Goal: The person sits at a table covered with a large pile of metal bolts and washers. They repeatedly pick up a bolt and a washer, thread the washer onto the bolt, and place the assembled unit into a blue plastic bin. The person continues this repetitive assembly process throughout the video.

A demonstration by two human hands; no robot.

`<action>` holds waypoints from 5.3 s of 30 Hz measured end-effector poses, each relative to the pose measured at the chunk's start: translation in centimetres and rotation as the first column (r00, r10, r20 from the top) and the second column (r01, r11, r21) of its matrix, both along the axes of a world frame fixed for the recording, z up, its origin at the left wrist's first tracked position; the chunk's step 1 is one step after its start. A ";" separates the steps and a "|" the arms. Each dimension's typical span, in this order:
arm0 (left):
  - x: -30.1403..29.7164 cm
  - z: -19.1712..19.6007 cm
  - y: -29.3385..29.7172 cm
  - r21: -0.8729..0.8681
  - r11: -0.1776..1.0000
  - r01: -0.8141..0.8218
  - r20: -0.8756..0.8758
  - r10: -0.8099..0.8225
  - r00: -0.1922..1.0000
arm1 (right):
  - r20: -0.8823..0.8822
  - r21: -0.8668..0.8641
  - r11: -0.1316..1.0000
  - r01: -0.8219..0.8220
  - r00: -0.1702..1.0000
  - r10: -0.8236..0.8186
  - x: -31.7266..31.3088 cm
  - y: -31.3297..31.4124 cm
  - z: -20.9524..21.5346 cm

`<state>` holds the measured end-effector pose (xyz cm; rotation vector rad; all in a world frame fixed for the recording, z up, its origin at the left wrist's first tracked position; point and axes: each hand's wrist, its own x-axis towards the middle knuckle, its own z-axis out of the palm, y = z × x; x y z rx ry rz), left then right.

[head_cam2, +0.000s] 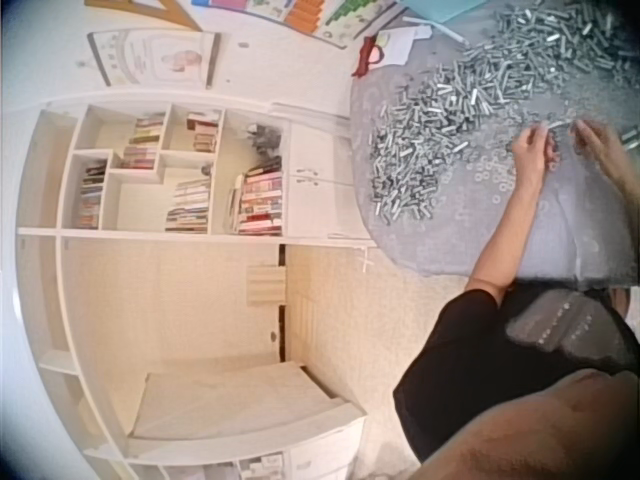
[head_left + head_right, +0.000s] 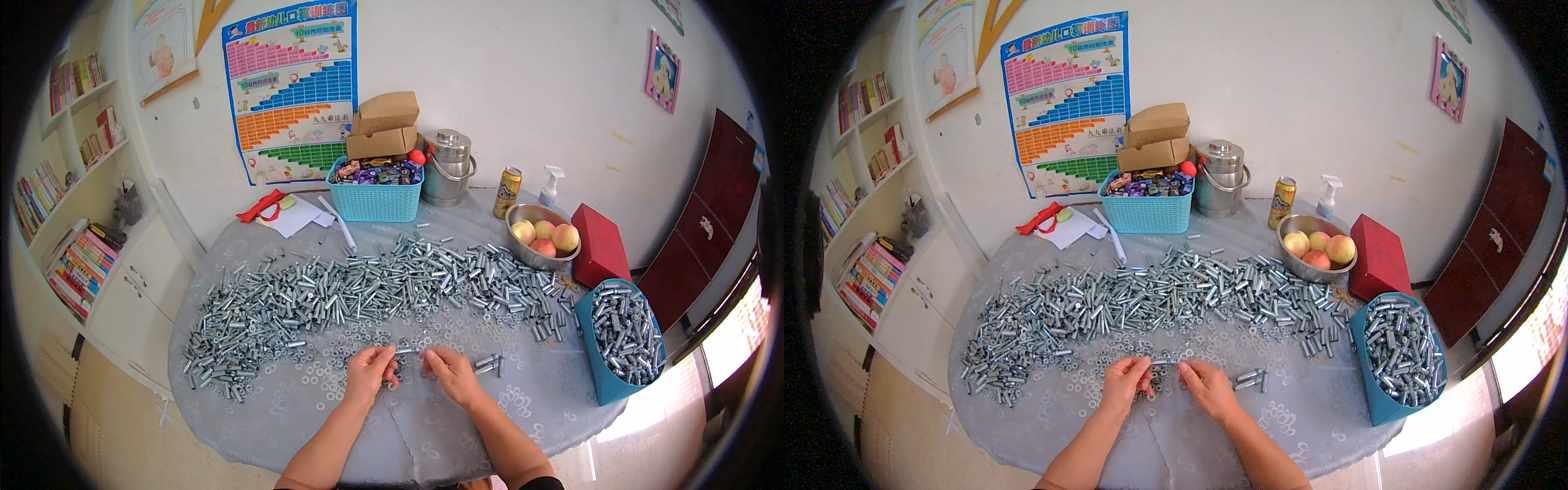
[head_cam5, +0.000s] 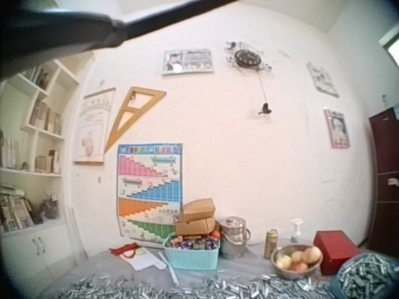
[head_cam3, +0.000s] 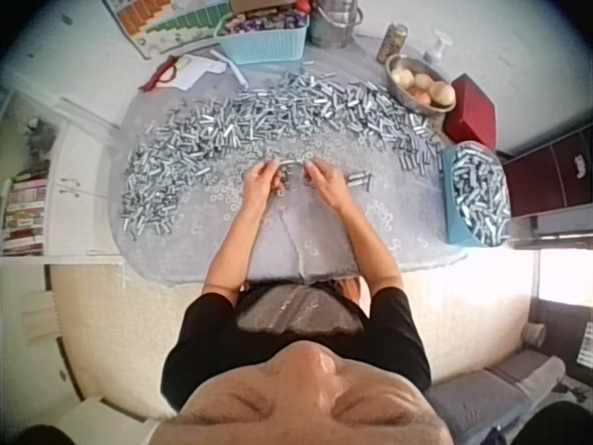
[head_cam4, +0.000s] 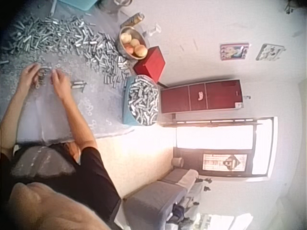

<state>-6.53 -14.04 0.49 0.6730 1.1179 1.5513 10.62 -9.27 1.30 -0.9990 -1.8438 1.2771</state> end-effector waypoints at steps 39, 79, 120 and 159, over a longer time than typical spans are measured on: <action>-0.5 0.3 1.4 0.009 1.000 0.028 -0.430 -0.022 0.903 | 0.324 0.436 0.805 0.404 0.764 -0.559 5.3 4.6 -1.5; -0.2 -0.1 -0.1 0.067 0.981 0.183 -0.403 -0.141 0.904 | -0.422 -0.172 0.956 0.237 0.860 -0.288 5.7 5.4 -0.5; 0.2 -1.2 -1.0 0.023 0.996 0.084 -0.094 -0.082 0.992 | 0.331 0.495 0.846 -0.197 0.943 0.026 1.1 1.9 -1.4; -0.1 -0.4 -1.4 -0.073 0.962 0.264 0.001 -0.264 0.964 | -0.152 0.085 0.993 0.078 0.986 -0.064 0.2 0.9 -0.4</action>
